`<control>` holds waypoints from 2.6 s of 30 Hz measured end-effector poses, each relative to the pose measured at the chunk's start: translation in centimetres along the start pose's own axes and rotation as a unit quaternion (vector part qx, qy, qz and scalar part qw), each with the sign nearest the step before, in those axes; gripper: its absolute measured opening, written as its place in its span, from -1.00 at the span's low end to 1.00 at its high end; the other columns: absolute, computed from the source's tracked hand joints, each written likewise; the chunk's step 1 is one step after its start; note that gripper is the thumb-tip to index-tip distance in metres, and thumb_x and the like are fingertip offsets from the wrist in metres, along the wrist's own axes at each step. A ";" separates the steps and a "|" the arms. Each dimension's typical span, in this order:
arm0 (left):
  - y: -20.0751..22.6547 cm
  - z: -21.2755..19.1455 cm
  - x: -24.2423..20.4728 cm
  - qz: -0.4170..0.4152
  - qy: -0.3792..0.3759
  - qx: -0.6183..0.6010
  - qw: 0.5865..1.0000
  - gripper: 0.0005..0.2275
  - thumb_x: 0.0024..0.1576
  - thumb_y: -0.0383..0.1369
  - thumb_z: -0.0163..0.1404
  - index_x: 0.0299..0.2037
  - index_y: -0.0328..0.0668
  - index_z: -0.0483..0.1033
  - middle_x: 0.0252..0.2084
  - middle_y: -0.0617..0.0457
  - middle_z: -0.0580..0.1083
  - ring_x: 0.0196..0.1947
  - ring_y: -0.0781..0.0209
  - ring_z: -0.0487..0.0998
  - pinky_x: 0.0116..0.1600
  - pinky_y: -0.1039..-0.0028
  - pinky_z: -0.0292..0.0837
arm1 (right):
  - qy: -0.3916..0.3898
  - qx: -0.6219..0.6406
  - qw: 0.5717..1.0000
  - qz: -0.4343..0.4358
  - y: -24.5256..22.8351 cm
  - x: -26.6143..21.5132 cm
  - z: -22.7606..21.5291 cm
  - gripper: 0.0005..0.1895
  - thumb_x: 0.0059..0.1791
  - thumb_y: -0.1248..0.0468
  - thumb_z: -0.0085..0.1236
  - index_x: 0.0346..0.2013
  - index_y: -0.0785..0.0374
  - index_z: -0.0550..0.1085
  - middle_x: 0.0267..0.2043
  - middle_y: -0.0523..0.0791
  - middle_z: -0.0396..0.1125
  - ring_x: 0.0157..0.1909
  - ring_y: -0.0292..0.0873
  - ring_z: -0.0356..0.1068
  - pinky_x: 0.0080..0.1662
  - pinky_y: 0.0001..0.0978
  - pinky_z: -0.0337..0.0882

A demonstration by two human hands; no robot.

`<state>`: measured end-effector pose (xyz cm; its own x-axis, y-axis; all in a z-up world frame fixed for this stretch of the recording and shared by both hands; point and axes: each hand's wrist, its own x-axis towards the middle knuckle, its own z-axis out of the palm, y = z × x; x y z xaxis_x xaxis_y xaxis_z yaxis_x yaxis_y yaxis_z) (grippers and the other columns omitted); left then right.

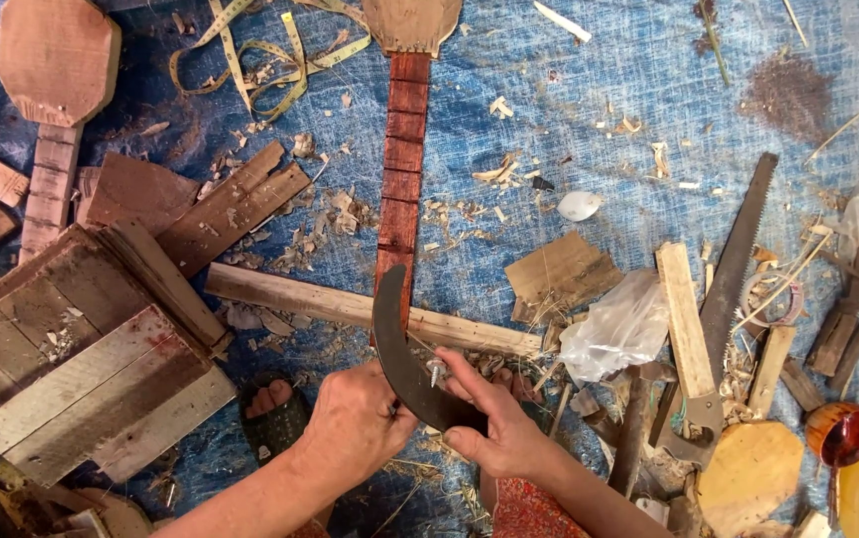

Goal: Attaching small metal components to the neck of a wooden stringed instrument using a hammer and a curved blade tool.

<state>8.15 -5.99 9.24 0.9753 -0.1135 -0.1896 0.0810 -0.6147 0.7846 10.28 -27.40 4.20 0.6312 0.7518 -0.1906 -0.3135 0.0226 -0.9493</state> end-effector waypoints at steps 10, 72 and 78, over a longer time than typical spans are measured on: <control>1.9 -0.3 0.4 0.163 0.048 0.032 0.985 -0.89 -0.13 -0.62 0.15 -0.40 -0.35 0.60 -0.34 -0.05 0.57 -0.41 0.17 0.57 -0.29 0.44 0.54 | 0.034 0.129 0.991 -0.002 1.4 -1.0 -0.1 -0.21 0.00 0.21 0.16 0.44 0.25 0.04 -0.16 0.01 0.43 -0.42 -0.27 0.29 -0.38 -0.47 0.19; 2.4 3.5 -1.4 0.290 -0.029 0.067 0.954 -0.93 0.12 -0.57 0.05 -0.30 -0.28 0.41 -0.51 0.08 0.44 -0.58 0.29 0.42 -0.50 0.48 0.43 | 0.118 0.228 0.966 -0.041 2.3 0.7 -1.2 -0.46 -0.16 0.54 0.08 0.07 0.19 0.20 -0.26 -0.02 0.41 -0.54 -0.29 0.19 -0.56 -0.53 0.12; -11.3 1.1 0.4 0.056 -0.148 0.523 0.837 -0.98 0.15 -0.41 -0.06 -0.28 -0.11 0.42 -0.61 0.20 0.37 -0.76 0.43 0.25 -0.75 0.50 0.16 | -0.055 0.360 0.928 -0.076 4.9 0.3 -4.3 -0.42 0.11 0.06 0.21 0.23 0.30 0.17 -0.53 -0.27 0.14 -0.60 -0.38 0.05 -0.56 -0.55 0.03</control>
<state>7.41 0.03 -0.33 0.8582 -0.3093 -0.4096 -0.3830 -0.9172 -0.1100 12.03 -29.89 -1.61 0.6431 0.7657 -0.0027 -0.6446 0.5395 -0.5417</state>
